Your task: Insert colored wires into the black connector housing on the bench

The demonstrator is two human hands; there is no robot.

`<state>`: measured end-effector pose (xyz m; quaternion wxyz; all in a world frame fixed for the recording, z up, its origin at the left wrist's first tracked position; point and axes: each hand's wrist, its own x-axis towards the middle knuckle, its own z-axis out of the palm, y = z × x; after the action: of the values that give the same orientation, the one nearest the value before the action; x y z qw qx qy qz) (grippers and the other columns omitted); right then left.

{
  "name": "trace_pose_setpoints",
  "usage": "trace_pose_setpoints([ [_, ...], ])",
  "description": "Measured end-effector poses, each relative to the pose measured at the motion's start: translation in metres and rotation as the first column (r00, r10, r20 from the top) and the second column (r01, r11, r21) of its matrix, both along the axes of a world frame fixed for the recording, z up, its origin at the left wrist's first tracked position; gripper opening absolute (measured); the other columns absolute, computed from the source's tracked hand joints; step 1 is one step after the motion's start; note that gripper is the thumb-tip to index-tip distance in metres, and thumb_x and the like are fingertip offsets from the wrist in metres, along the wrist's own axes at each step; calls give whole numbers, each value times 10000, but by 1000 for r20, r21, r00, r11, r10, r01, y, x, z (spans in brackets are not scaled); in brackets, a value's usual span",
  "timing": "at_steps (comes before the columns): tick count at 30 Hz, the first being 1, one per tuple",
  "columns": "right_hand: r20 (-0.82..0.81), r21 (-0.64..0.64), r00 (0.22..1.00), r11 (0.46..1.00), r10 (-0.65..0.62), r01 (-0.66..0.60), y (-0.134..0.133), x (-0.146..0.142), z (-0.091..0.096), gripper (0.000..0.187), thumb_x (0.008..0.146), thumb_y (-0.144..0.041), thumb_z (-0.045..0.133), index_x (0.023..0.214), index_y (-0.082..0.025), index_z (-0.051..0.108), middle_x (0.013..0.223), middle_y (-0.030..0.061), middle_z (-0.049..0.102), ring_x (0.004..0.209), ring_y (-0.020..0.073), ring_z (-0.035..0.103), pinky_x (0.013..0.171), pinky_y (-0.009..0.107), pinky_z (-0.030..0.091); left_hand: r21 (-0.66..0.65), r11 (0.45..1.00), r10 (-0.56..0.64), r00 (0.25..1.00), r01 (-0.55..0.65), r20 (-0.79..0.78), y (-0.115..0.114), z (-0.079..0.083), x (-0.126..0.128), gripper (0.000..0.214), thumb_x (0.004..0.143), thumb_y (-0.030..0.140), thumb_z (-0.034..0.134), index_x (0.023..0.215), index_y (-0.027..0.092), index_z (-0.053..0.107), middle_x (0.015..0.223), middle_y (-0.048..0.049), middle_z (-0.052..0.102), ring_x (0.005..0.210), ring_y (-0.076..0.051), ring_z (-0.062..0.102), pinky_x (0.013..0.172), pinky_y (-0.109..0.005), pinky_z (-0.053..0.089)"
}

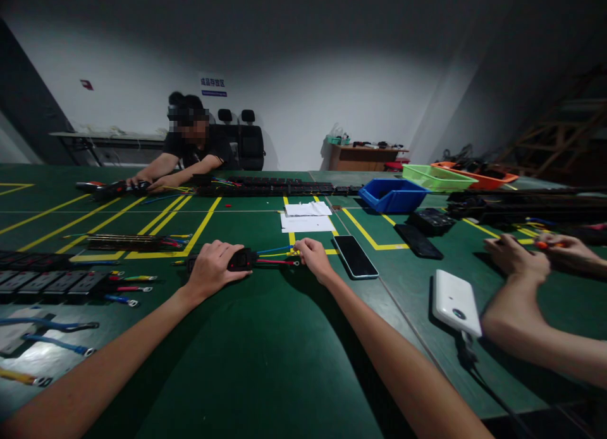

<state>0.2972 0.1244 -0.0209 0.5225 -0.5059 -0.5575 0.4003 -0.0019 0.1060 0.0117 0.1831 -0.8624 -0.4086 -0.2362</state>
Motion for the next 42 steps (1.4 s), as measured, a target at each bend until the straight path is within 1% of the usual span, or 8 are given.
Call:
trace_pose_setpoints([
  [7, 3, 5, 1000, 1000, 20, -20, 2, 0, -4, 412, 812, -584, 620, 700, -189, 593, 558, -49, 475, 467, 94, 427, 466, 224, 335, -3, 1000, -2, 1000, 2, 8, 1, 0, 1, 575, 821, 571, 713, 1225, 168, 640, 1029, -125, 689, 936, -298, 564, 772, -401, 382],
  [13, 10, 1, 999, 999, 34, -34, 1, 0, -2, 442, 817, -613, 605, 676, -197, 564, 587, -40, 497, 488, 99, 438, 471, 226, 344, -12, 1000, -7, 1000, 8, 18, 0, 0, 0, 560, 823, 546, 722, 1229, 170, 636, 1039, -123, 688, 942, -293, 567, 773, -394, 386],
  [18, 13, 4, 1000, 1000, 6, -6, -1, -2, 1, 423, 845, -598, 550, 780, -187, 631, 660, -24, 542, 485, 93, 437, 438, 222, 305, 20, 998, 53, 998, -54, 42, -1, 1, 1, 558, 828, 578, 699, 1211, 176, 650, 1000, -122, 692, 937, -308, 566, 761, -407, 382],
  [21, 37, 1, 999, 1000, 19, -19, -1, 0, 0, 393, 840, -562, 565, 810, -182, 660, 669, -17, 554, 493, 96, 447, 432, 216, 296, 25, 997, 74, 995, -76, 74, -1, 1, 1, 556, 824, 586, 698, 1209, 188, 656, 1008, -125, 695, 942, -313, 569, 760, -406, 381],
  [27, 65, 29, 996, 998, 55, -57, 0, 1, -2, 380, 842, -545, 583, 783, -180, 671, 660, -24, 572, 499, 97, 472, 484, 226, 354, 35, 997, 65, 996, -67, 62, -1, 1, 0, 559, 835, 596, 682, 1208, 180, 653, 1015, -125, 697, 943, -308, 569, 770, -409, 383],
  [31, 88, 30, 995, 998, 48, -51, 1, 1, -4, 367, 848, -523, 572, 781, -175, 669, 650, -22, 565, 502, 99, 479, 484, 224, 351, 38, 998, 57, 997, -59, 50, -1, 1, 0, 575, 837, 604, 676, 1204, 162, 653, 1010, -126, 696, 933, -306, 571, 768, -409, 385],
  [36, 71, 48, 997, 999, 14, -17, 5, 1, -9, 299, 814, -486, 588, 757, -196, 633, 619, -33, 539, 487, 104, 452, 459, 222, 337, 41, 999, 2, 996, -6, 86, -1, 0, -1, 569, 823, 594, 696, 1210, 178, 660, 1016, -125, 700, 941, -304, 578, 779, -411, 391],
  [42, 92, 20, 995, 999, 26, -28, 7, 2, -10, 306, 809, -486, 565, 755, -198, 651, 637, -23, 555, 502, 113, 445, 468, 234, 342, 67, 997, -29, 997, 24, 74, -1, 0, -2, 593, 822, 622, 684, 1203, 168, 660, 1016, -125, 709, 942, -299, 584, 785, -411, 393],
])
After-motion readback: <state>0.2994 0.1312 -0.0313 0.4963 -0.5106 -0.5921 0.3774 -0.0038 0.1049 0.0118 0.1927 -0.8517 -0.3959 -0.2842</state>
